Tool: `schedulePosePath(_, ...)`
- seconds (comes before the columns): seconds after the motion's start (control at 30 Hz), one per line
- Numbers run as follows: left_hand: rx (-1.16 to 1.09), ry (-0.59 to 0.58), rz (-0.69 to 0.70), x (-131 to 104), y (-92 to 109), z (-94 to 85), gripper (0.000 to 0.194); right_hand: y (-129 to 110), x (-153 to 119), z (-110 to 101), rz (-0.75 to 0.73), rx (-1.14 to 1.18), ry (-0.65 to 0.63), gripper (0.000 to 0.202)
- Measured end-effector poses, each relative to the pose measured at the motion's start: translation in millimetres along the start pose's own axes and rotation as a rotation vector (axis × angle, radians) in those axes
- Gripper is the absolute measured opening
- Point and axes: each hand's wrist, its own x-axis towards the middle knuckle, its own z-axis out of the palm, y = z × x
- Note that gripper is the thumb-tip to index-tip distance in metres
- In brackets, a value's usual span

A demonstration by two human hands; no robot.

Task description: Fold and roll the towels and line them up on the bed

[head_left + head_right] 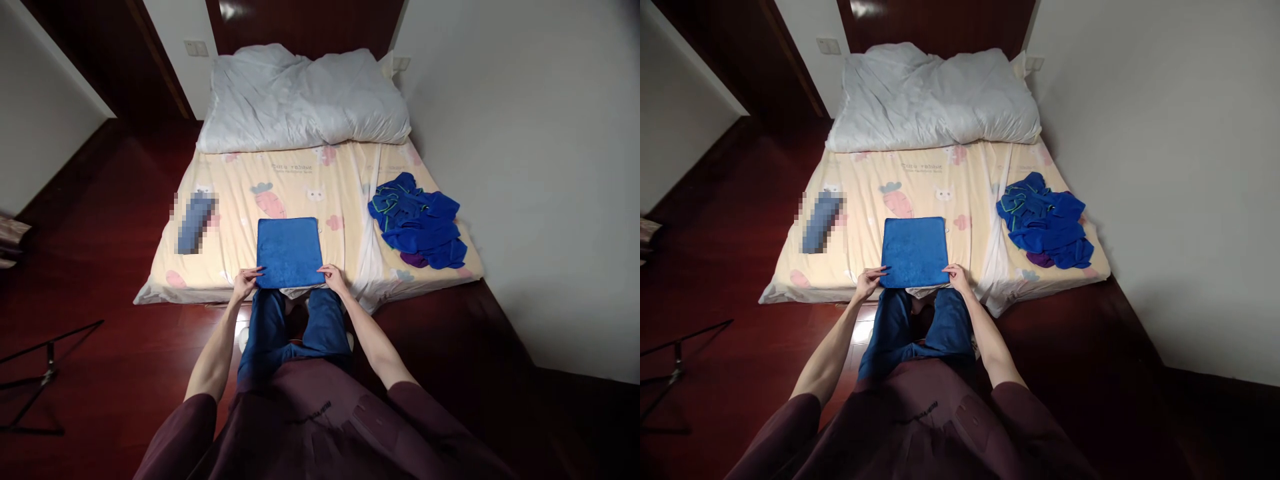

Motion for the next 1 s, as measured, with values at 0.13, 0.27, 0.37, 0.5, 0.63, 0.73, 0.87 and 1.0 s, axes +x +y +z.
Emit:
schedulePosePath(0.13,-0.014,-0.097,-0.003,2.3,6.4,-5.8,0.035,-2.6,0.0,-2.0,0.057,0.075,-0.001,0.03)
schedulePosePath(0.27,0.004,-0.101,-0.021,1.8,10.7,-7.3,0.039,-2.8,0.0,-0.7,0.11,0.119,0.03,0.027)
schedulePosePath(0.37,0.027,-0.043,-0.071,0.1,10.5,-3.0,0.044,-2.9,1.5,0.6,0.147,0.134,0.054,0.023)
schedulePosePath(0.5,0.071,0.033,-0.132,-1.3,8.1,3.3,0.046,-6.0,4.4,2.8,0.186,0.143,0.11,0.018)
schedulePosePath(0.63,0.104,0.058,-0.144,-0.7,5.9,5.3,0.037,-9.4,3.5,4.5,0.222,0.162,0.116,0.027)
schedulePosePath(0.73,0.12,0.065,-0.144,0.6,4.2,5.2,0.033,-10.8,0.7,4.3,0.246,0.185,0.091,0.038)
schedulePosePath(0.87,0.139,0.035,-0.151,4.5,3.2,6.0,0.035,-14.2,-2.2,2.6,0.259,0.216,0.058,0.05)
schedulePosePath(1.0,0.168,0.034,-0.176,10.4,3.4,9.0,0.033,-18.9,-2.9,0.3,0.272,0.242,0.03,0.055)
